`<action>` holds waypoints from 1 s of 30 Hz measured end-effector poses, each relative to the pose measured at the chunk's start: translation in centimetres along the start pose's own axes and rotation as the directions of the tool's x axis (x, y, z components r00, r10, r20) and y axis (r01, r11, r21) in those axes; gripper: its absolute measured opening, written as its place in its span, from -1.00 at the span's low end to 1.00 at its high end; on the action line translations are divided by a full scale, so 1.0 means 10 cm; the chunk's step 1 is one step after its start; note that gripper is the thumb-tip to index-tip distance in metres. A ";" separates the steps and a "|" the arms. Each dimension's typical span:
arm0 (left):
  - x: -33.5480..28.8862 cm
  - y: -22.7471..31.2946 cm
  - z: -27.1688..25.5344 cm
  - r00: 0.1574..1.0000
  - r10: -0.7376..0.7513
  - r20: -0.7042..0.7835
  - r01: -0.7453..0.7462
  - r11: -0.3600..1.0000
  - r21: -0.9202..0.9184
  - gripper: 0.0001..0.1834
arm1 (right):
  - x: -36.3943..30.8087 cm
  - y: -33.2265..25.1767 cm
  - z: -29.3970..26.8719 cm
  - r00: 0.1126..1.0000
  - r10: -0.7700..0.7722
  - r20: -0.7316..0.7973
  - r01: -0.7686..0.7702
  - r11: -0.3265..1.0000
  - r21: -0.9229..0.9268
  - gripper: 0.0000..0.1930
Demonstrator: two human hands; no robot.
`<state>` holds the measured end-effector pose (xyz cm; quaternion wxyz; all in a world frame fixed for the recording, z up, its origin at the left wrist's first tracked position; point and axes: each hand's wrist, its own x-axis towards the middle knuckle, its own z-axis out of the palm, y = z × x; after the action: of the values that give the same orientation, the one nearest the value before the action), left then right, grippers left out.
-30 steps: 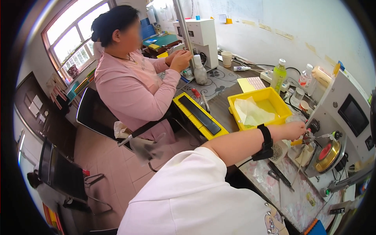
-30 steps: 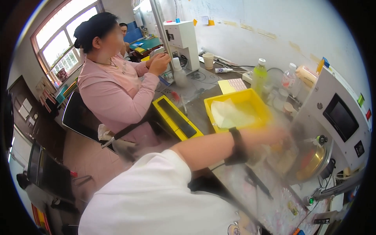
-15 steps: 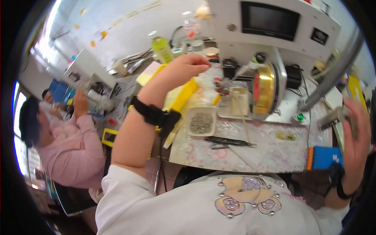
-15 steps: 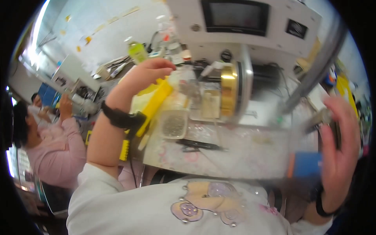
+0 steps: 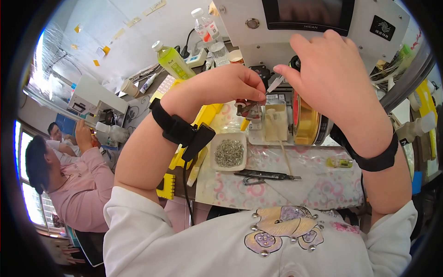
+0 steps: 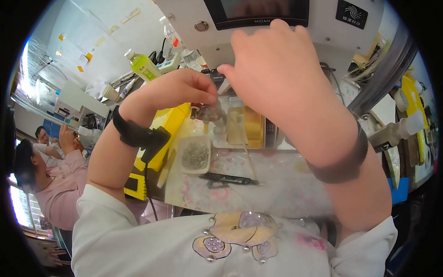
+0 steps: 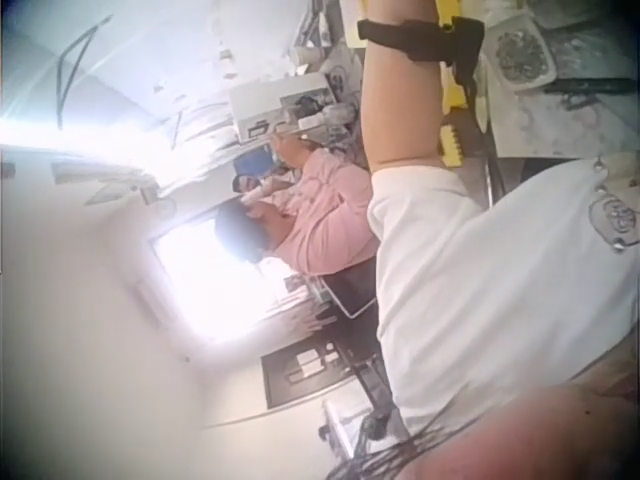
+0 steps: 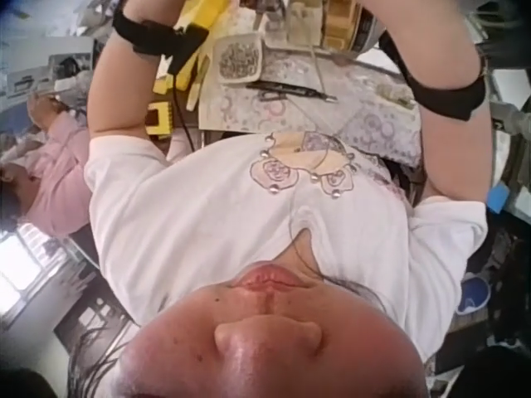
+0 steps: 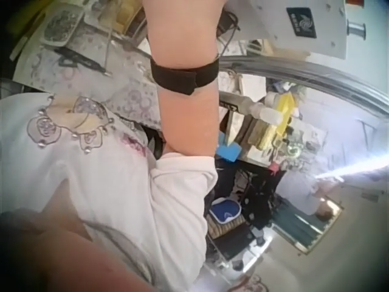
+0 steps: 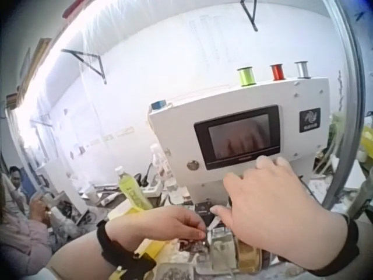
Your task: Manually assemble and test small electronic or mechanical components using specialized workbench tools.
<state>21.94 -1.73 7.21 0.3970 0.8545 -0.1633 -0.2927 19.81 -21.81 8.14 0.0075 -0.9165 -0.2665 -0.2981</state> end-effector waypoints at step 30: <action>-0.24 0.00 0.01 0.892 0.451 -0.011 -0.400 0.802 0.444 -0.78 | 0.19 -0.13 -0.03 0.973 -0.223 -0.058 0.227 0.970 0.083 -0.80</action>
<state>20.05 -0.56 8.07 0.2627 0.8774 -0.3882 -0.1024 20.29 -19.82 9.23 0.0210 -0.8717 -0.3814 -0.3070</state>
